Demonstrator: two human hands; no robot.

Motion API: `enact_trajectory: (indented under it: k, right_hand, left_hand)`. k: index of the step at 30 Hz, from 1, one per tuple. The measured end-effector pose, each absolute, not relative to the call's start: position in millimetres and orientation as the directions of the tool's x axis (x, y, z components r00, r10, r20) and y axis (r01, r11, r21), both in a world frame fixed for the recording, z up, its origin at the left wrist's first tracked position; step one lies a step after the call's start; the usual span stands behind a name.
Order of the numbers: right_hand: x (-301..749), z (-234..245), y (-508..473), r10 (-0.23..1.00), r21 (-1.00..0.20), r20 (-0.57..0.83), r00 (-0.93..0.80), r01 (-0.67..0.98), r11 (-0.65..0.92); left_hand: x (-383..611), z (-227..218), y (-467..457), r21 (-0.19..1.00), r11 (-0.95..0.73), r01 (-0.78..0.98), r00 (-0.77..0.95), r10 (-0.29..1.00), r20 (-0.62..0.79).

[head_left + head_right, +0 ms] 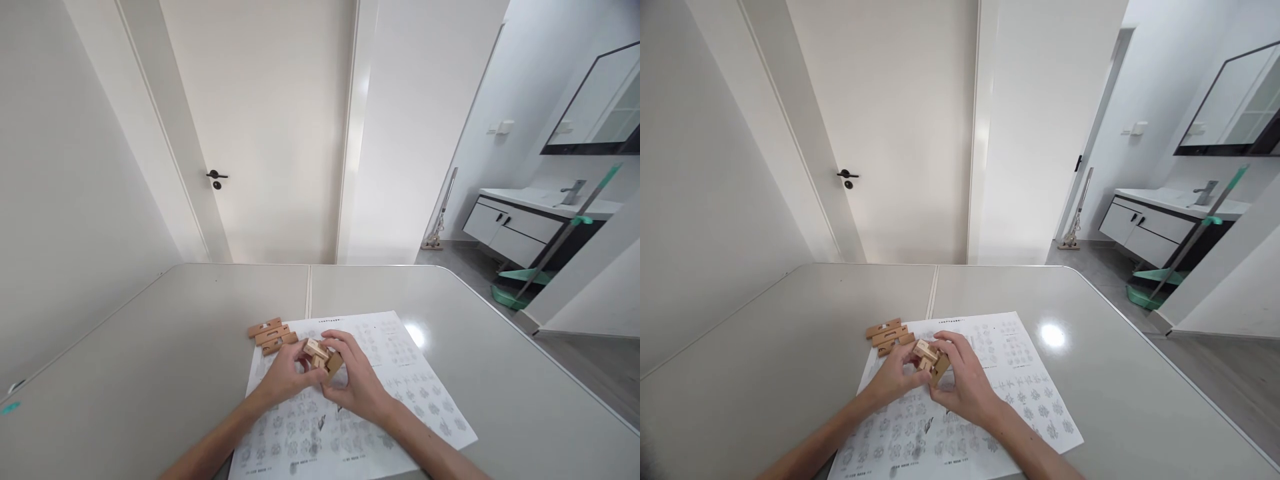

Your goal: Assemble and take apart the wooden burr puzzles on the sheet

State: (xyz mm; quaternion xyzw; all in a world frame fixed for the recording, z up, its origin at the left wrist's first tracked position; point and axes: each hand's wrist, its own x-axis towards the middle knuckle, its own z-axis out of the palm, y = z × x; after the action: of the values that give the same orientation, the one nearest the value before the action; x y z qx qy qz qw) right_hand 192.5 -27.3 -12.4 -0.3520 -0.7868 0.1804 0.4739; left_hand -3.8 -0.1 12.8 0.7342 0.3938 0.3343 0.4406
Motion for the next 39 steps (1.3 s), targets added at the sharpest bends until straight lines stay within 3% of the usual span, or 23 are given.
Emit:
enact_trajectory:
  k: [7,15,20,25,32,39]
  right_hand:
    - [194,-16,-22,0.810,-0.682,0.551,-0.202,0.451,0.576]
    - [201,-32,-17,0.812,-0.592,0.416,-0.409,0.556,0.583]
    - [202,-33,-19,0.821,-0.550,0.349,-0.452,0.610,0.570]
    - [202,-33,-19,0.818,-0.538,0.359,-0.450,0.616,0.575]
    - [205,-26,-17,0.797,-0.650,0.471,-0.378,0.463,0.603]
    - [202,-18,-17,0.763,-0.668,0.559,-0.325,0.370,0.646]
  left_hand:
    - [-12,5,12,0.965,-0.200,0.172,0.354,0.926,0.129]
    - [-11,5,7,0.953,-0.219,0.208,0.341,0.930,0.139]
    - [-11,5,5,0.930,-0.247,0.271,0.332,0.931,0.151]
    - [-13,1,7,0.927,-0.250,0.280,0.339,0.929,0.149]
    - [-13,1,8,0.918,-0.256,0.303,0.326,0.933,0.152]
    - [-10,7,5,0.900,-0.276,0.338,0.380,0.915,0.138]
